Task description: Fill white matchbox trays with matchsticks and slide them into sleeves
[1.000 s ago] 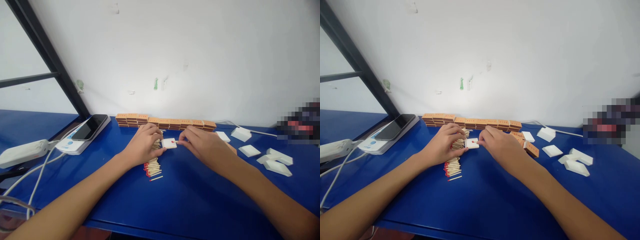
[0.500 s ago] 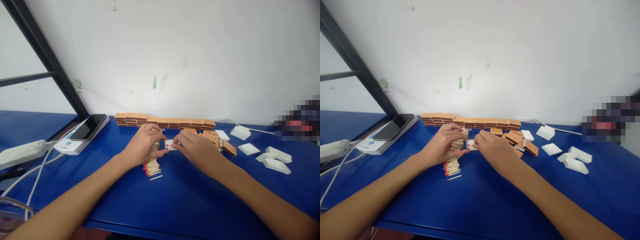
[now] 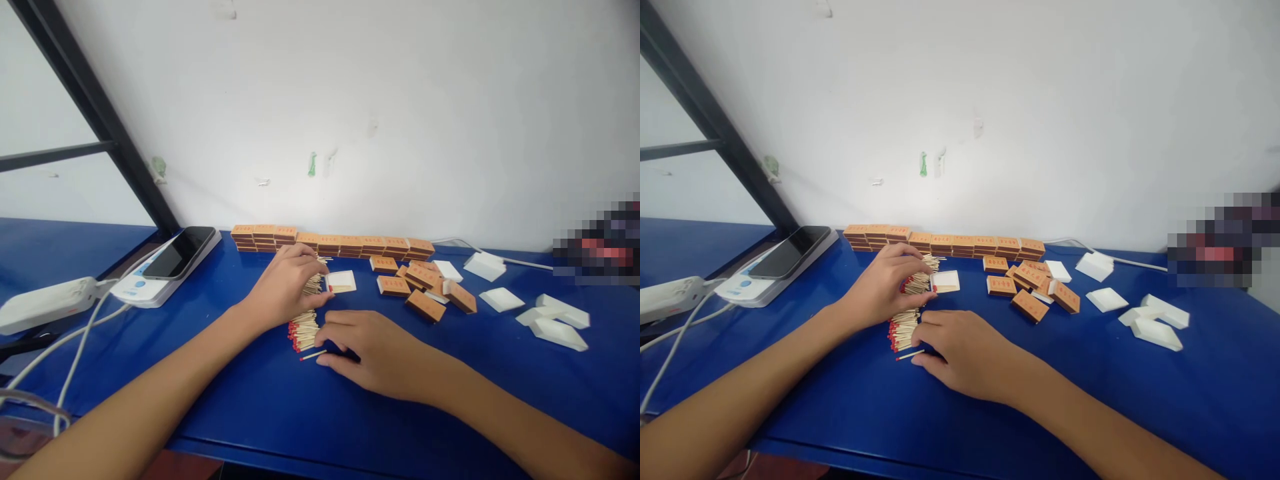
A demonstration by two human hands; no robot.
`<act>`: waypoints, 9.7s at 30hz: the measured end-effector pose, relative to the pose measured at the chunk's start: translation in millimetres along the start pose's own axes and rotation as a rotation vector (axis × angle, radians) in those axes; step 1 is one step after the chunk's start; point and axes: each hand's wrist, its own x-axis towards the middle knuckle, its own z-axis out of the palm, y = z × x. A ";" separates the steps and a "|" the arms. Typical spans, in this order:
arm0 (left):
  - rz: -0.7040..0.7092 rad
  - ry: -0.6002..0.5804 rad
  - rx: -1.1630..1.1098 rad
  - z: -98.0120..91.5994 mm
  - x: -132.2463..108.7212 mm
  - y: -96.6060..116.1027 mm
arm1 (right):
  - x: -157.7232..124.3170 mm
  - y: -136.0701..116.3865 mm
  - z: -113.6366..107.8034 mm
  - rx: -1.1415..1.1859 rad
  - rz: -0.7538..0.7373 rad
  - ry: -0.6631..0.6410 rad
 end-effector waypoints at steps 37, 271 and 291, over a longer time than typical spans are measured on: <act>-0.002 -0.042 0.006 -1.0 -1.4 2.1 | -0.2 24.2 -19.5 -0.328 0.012 0.348; -0.005 -0.121 0.039 -0.6 0.2 6.5 | 6.2 -3.2 2.8 0.001 0.088 -0.051; -0.015 -0.122 0.017 -2.4 1.5 8.3 | 2.3 18.7 -9.1 -0.170 -0.014 0.337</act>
